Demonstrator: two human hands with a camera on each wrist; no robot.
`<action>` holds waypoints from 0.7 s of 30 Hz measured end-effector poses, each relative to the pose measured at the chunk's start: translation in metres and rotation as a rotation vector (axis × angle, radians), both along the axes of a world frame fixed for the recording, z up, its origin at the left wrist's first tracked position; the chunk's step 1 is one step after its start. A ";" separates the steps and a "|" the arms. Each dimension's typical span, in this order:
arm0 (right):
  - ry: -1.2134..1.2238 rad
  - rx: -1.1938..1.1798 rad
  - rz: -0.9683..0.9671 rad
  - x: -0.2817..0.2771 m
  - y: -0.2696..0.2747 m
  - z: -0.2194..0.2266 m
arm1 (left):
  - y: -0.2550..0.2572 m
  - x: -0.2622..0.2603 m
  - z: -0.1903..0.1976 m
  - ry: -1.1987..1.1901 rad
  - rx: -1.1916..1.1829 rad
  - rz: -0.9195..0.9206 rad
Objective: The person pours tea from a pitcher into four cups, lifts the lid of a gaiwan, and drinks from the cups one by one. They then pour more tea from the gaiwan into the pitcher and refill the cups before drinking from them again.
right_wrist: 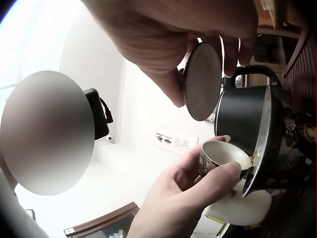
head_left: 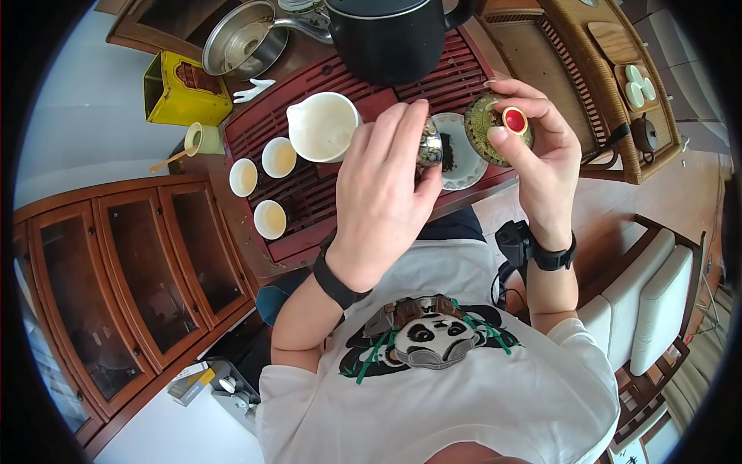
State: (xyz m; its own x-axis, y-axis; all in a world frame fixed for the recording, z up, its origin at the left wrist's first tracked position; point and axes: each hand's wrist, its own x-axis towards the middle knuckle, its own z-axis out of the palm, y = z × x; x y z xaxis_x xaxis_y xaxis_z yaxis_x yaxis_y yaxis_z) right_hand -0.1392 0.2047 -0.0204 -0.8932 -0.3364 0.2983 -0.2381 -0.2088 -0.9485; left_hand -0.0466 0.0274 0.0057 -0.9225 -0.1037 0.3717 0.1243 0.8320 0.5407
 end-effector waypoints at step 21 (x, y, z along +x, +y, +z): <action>0.004 0.042 -0.012 0.001 0.001 -0.004 | -0.027 0.096 -0.027 0.037 0.192 0.299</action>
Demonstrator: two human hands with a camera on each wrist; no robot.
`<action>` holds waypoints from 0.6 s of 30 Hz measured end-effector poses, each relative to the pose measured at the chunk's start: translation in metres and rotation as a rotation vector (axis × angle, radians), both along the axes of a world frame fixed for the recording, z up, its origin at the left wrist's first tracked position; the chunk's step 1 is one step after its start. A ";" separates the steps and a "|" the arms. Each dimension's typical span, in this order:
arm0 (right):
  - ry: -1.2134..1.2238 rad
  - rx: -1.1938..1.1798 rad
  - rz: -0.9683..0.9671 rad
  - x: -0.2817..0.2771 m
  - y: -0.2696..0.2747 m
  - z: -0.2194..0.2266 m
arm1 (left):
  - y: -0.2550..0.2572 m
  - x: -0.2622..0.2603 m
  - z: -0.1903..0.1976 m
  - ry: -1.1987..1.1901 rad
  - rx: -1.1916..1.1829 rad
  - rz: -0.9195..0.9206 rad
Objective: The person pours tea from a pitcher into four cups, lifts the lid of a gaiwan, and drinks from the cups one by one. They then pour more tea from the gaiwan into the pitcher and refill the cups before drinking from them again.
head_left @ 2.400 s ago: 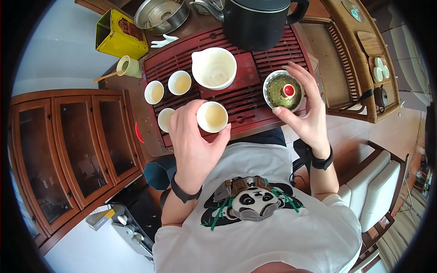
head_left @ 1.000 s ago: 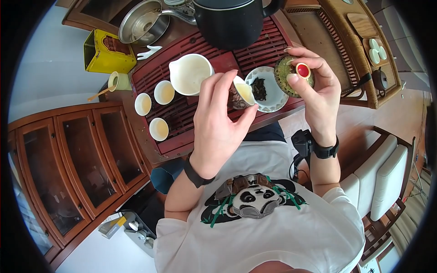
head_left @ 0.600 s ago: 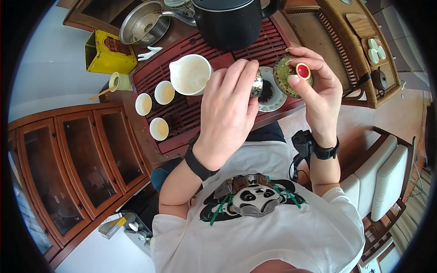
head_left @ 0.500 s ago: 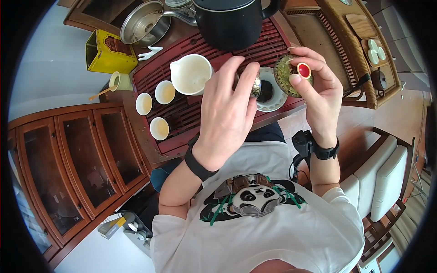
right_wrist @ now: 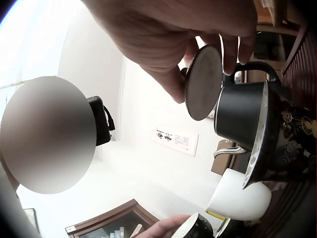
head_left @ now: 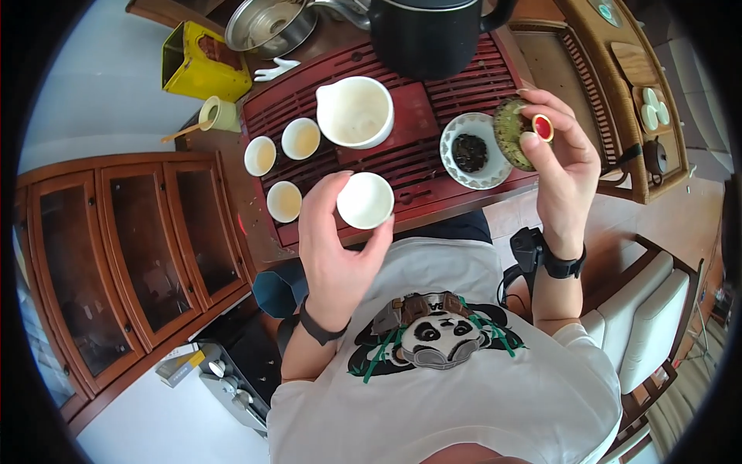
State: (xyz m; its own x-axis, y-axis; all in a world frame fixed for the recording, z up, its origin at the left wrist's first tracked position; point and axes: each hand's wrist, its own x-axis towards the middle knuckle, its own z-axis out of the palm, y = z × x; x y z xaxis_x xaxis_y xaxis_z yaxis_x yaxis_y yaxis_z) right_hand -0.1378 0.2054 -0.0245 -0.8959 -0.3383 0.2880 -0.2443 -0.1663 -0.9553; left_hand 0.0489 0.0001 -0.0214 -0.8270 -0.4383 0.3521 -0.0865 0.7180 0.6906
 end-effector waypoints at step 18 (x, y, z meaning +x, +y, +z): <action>-0.023 0.021 0.001 0.005 -0.002 0.001 | -0.032 -0.007 -0.017 -0.178 -0.396 0.146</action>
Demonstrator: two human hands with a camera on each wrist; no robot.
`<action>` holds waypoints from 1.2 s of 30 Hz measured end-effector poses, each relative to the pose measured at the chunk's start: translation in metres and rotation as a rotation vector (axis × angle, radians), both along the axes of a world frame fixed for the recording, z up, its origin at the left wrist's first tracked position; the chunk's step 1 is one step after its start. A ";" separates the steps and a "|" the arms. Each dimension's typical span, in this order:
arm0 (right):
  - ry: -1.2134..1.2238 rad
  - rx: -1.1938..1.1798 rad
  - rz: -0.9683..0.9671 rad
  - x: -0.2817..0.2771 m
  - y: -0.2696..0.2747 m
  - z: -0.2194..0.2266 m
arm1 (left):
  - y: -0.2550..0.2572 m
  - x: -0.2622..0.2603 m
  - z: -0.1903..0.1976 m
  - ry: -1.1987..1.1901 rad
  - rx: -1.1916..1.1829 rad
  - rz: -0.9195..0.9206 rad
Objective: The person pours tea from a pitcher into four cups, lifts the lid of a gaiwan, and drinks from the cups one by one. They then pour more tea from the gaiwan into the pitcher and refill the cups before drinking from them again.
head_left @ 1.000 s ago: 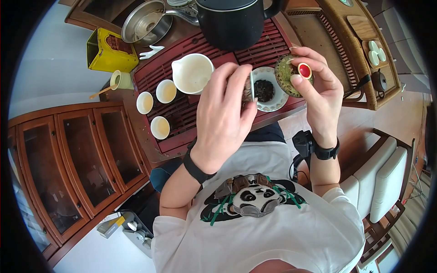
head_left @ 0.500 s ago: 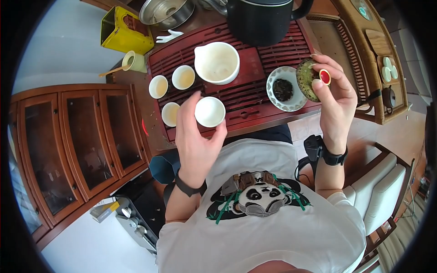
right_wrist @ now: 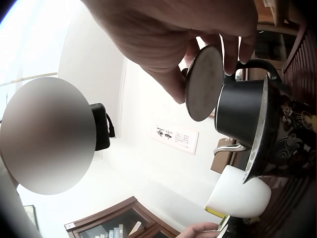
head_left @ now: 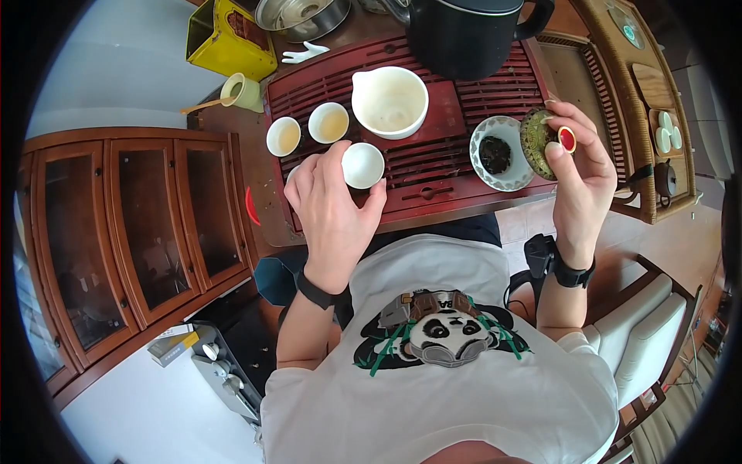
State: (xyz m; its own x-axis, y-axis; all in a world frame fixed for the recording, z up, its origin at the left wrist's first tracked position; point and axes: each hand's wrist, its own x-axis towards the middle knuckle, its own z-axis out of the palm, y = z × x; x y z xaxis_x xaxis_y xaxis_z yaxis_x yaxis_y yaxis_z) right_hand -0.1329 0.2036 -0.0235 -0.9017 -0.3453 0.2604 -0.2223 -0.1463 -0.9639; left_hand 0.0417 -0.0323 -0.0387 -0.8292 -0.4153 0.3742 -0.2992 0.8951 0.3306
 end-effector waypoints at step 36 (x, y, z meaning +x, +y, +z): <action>0.004 -0.006 -0.048 0.000 -0.001 0.000 | -0.013 0.048 0.005 0.318 0.685 0.151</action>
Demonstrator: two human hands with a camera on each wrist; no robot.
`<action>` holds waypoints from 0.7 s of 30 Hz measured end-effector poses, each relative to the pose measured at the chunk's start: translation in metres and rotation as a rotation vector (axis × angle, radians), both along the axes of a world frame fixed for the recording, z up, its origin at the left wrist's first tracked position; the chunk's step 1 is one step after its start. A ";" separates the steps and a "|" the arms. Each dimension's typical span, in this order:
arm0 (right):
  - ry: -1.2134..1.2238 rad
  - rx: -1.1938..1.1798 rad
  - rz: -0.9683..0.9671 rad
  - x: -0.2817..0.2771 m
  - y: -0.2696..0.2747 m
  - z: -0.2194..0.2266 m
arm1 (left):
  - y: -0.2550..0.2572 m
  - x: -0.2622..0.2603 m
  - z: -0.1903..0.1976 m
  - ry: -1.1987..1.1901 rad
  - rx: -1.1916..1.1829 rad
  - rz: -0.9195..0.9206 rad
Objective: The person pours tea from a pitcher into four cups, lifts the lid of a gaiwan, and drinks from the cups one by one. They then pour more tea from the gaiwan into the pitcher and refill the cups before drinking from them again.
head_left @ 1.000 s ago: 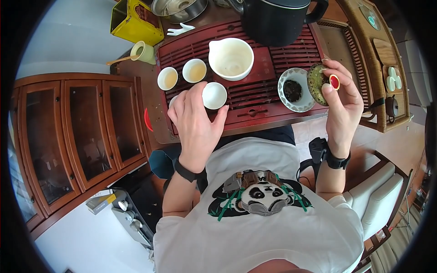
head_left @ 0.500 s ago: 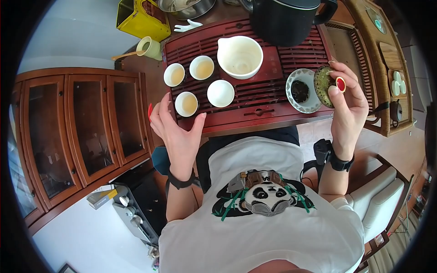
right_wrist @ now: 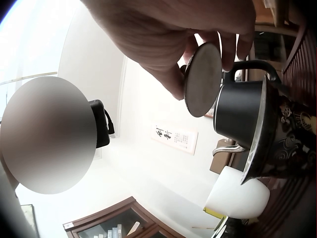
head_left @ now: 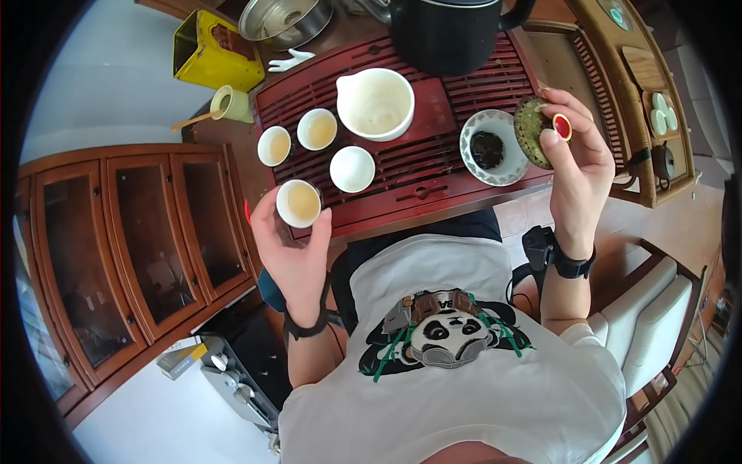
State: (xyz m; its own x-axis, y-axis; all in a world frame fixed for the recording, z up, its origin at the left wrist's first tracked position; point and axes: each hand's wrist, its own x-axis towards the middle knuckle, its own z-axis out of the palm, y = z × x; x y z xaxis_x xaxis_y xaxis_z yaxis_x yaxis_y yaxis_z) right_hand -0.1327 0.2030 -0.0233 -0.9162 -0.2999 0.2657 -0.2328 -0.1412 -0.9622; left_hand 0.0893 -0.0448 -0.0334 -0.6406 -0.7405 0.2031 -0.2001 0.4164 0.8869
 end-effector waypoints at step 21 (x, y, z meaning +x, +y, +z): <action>0.064 -0.024 -0.031 -0.003 0.008 0.010 | 0.070 -0.110 0.034 -0.047 -0.248 -0.490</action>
State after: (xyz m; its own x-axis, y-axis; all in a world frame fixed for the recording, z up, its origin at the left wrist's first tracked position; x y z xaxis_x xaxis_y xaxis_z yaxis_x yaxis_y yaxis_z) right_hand -0.1353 0.2111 -0.0137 -0.9059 -0.2647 0.3307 -0.2983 -0.1554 -0.9417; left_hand -0.0207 0.0249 0.0001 -0.9108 -0.2873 0.2965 0.0326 0.6660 0.7453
